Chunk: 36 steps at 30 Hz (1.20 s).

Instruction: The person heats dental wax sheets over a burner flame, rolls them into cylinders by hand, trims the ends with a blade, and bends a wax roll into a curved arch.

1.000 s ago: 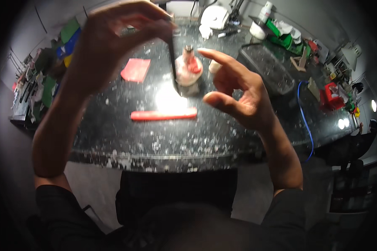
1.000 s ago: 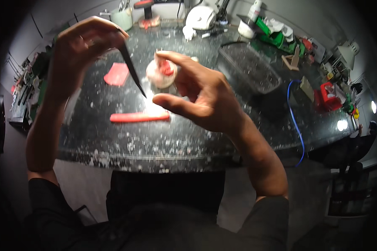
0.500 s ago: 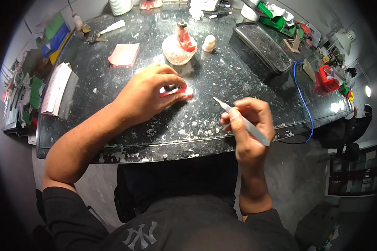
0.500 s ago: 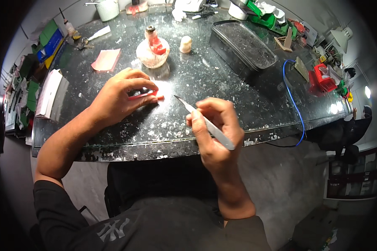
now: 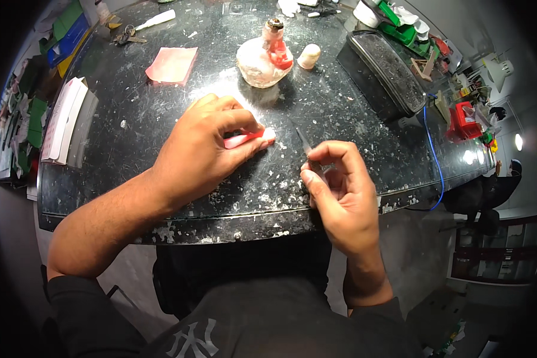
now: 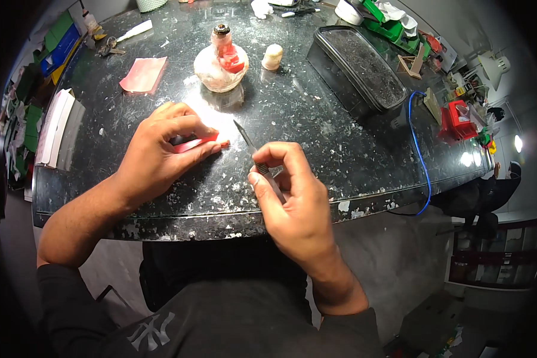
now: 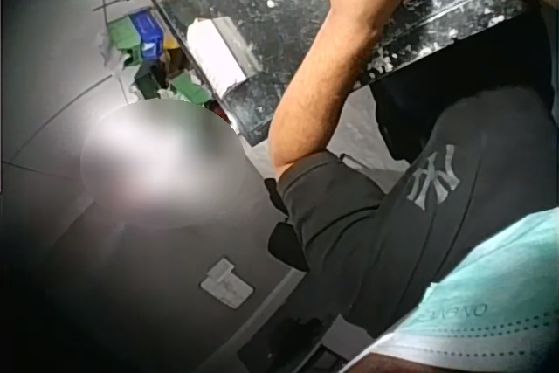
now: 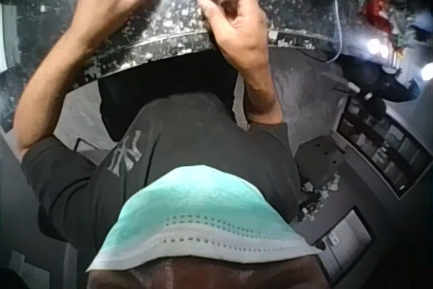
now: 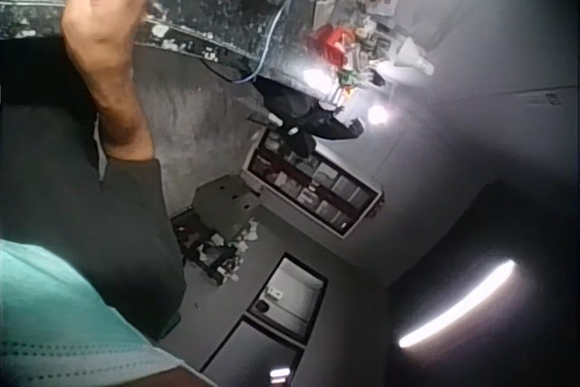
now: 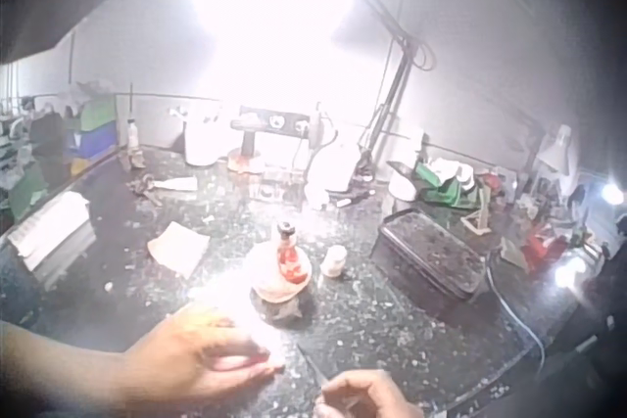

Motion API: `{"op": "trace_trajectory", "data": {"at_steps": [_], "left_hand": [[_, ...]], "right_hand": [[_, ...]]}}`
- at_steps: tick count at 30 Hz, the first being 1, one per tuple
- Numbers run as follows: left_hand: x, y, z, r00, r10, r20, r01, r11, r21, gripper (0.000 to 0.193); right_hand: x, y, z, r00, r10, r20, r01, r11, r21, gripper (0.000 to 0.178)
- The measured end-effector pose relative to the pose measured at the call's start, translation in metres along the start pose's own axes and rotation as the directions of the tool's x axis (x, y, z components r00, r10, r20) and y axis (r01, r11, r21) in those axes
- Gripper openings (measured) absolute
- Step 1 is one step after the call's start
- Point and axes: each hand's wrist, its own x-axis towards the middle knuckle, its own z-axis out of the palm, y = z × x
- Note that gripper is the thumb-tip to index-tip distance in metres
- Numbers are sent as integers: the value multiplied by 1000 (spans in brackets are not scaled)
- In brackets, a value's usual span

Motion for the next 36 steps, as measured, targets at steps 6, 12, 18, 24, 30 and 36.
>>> {"op": "trace_trajectory", "data": {"at_steps": [6, 12, 18, 24, 30, 36], "left_hand": [[1, -1, 0, 996, -87, 20, 89, 991, -96, 23], [0, -2, 1, 998, -67, 3, 67, 993, -96, 21], [0, -2, 2, 996, -83, 11, 84, 992, -91, 21], [0, -2, 2, 997, -73, 10, 73, 995, -64, 21], [-1, -3, 3, 998, -69, 6, 69, 995, -65, 21], [0, 0, 1, 997, -78, 12, 79, 995, -66, 19]], "right_hand": [[7, -4, 17, 942, -331, -63, 256, 825, -504, 31], [3, -18, 23, 950, -309, 31, 255, 718, -648, 38], [2, -18, 25, 947, -313, 70, 281, 704, -652, 43], [-1, -17, 30, 943, -325, 79, 286, 665, -690, 45], [-1, -16, 31, 933, -349, 92, 298, 600, -742, 49], [1, -23, 31, 941, -306, 144, 299, 554, -777, 49]]}}
